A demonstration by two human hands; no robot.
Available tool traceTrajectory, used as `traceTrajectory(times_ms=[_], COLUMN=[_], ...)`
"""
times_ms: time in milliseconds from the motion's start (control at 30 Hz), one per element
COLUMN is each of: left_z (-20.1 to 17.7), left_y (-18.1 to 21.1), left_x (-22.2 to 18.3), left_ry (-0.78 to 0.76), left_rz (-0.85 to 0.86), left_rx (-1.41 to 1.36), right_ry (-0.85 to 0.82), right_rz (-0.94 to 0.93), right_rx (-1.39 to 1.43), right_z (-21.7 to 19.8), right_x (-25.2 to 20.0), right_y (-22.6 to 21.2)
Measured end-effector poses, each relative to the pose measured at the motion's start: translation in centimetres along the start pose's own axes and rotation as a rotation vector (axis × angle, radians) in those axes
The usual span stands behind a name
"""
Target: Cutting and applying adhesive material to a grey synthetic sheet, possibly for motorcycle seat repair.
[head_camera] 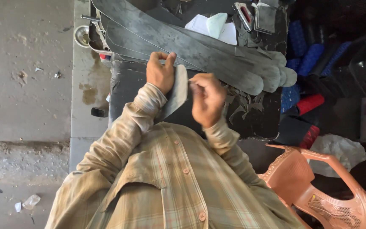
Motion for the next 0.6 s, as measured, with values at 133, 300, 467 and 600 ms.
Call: traceTrajectory(times_ms=[133, 300, 467, 600], left_z=[1.9, 1.5, 0.7, 1.9], left_y=[-3.4, -0.7, 2.4, 1.2], left_x=[2.1, 3.2, 1.1, 0.7], left_ry=[0.069, 0.115, 0.025, 0.038], left_rz=[-0.028, -0.009, -0.055, -0.062], left_rx=[-0.002, 0.095, 0.137, 0.157], right_ry=[-0.234, -0.146, 0.054, 0.016], right_rz=[-0.529, -0.43, -0.414, -0.521], right_rx=[-0.344, -0.459, -0.586, -0.677], right_z=[3.8, 1.3, -2.0, -1.0], right_x=[-2.5, -2.3, -1.4, -3.0], right_y=[-4.9, -6.2, -4.4, -4.1])
Point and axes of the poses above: each hand's wrist, its own x-axis towards the middle knuckle, its own z-axis out of the palm, y = z × x, the point moved 6 cm from there along x, towards the middle knuckle, and after that the axes turned 7 degrees about x, right-handed, at the moved point
